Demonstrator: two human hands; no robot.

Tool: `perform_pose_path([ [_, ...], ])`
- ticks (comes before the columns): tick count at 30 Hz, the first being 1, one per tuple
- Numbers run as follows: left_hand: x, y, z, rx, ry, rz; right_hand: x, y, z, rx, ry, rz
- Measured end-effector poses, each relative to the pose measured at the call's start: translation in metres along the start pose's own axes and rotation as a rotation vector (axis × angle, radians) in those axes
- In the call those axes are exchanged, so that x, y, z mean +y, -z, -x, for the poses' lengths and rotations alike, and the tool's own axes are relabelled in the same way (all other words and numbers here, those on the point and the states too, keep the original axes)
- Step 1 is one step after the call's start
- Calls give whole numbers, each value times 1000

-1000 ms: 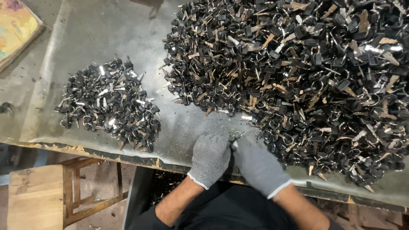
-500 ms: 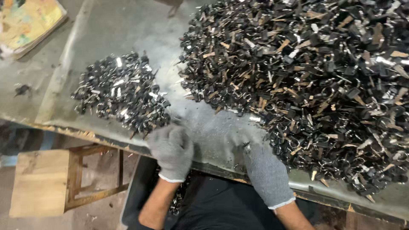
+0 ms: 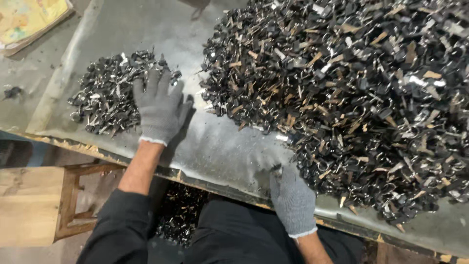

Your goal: The person, wearing gray work gloves, sits at a workbench and sorts small metal parts by hand, picking individual pieces from a large pile on the table and placing them into a separate smaller pile to the left. The sorting continues steadily throughout the episode.

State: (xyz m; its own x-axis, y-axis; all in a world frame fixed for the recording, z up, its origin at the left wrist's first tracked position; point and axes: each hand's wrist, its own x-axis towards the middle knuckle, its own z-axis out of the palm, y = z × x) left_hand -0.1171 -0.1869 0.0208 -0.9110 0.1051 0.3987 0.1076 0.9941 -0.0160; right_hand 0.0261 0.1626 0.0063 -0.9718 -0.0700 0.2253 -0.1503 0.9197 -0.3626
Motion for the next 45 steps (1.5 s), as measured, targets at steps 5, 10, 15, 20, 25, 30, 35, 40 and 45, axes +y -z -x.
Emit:
perform_pose_path([
  [5,-19,-11,-55,-207,146,-36,8,-8,7,-106,-37,28],
  [10,-12,17,-41,-188,431,-127,19,-24,21,63,89,-126],
  [15,-15,50,12,-368,1143,26,22,-34,25,14,136,-130],
  [20,-46,12,4,-153,1063,81,24,-27,18,-21,210,-166],
  [25,-7,17,17,3,793,-10,26,-17,27,-74,160,-267],
  [30,103,36,91,-238,489,385,45,14,78,-86,-135,-325],
  [35,119,31,103,46,248,290,113,32,98,-193,-41,30],
  [40,117,34,104,9,280,301,142,14,92,-339,-18,130],
  [45,121,35,106,-93,326,239,125,0,61,-318,-14,107],
])
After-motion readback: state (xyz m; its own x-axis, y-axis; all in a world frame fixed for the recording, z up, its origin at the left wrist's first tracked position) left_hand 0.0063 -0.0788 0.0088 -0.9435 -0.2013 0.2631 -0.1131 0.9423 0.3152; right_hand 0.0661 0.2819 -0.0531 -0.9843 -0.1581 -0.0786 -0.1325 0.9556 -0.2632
